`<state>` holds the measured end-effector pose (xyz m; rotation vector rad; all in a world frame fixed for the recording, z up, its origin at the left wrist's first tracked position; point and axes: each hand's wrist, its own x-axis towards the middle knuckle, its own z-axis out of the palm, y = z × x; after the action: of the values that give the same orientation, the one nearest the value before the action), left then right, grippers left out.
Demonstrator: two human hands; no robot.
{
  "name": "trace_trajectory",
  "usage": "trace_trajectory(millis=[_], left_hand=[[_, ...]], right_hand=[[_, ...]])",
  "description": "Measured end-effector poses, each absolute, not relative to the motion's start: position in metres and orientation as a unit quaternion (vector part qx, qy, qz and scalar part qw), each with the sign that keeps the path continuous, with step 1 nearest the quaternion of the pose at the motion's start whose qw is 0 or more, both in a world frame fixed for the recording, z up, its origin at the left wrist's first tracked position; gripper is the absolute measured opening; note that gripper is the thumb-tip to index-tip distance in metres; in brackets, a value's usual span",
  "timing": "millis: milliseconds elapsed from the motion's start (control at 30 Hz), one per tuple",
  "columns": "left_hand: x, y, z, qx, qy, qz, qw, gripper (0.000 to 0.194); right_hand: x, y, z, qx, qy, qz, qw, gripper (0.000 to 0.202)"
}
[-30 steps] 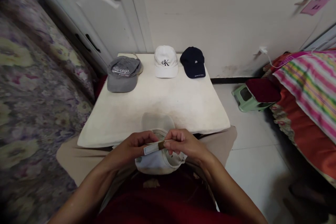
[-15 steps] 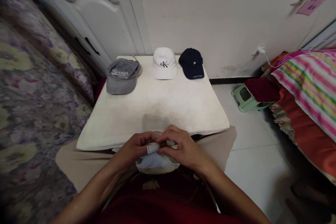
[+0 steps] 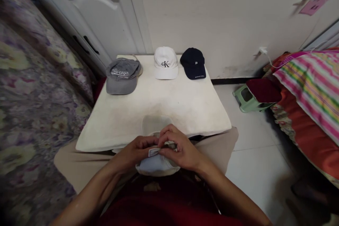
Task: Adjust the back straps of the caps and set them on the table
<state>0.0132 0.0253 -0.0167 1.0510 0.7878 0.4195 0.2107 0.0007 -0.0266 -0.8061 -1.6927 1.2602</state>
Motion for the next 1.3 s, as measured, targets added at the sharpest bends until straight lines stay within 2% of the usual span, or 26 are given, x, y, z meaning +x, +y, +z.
trace_trajectory(millis=[133,233,467,567,733,933,1100,1167,1300], left_hand=[[0.014,0.026,-0.016,0.515,0.365,0.187,0.753,0.023],[0.016,0.025,-0.016,0.521,0.364,0.219,0.741,0.018],[0.015,0.024,-0.02,0.447,0.349,0.242,0.787,0.024],[0.012,0.024,-0.025,0.417,0.355,0.235,0.803,0.025],[0.008,0.024,-0.025,0.403,0.36,0.227,0.81,0.028],[0.012,0.026,-0.015,0.526,0.322,0.193,0.763,0.024],[0.009,0.027,-0.012,0.53,0.344,0.194,0.751,0.022],[0.006,0.027,-0.013,0.514,0.351,0.207,0.755,0.02],[0.002,0.027,-0.017,0.468,0.359,0.235,0.773,0.017]], right_hand=[[0.209,0.002,-0.019,-0.341,-0.693,0.499,0.392,0.01],[0.207,0.003,-0.018,-0.336,-0.682,0.504,0.409,0.011],[0.204,0.009,-0.038,-0.269,-0.476,0.694,0.469,0.019],[0.203,0.012,-0.044,-0.234,-0.397,0.736,0.495,0.026],[0.202,0.015,-0.036,-0.25,-0.427,0.714,0.495,0.02],[0.2,0.012,-0.029,-0.28,-0.517,0.664,0.463,0.017],[0.208,0.012,-0.031,-0.266,-0.5,0.666,0.485,0.017],[0.215,0.012,-0.03,-0.286,-0.527,0.656,0.459,0.018],[0.224,0.009,-0.029,-0.317,-0.543,0.701,0.337,0.021]])
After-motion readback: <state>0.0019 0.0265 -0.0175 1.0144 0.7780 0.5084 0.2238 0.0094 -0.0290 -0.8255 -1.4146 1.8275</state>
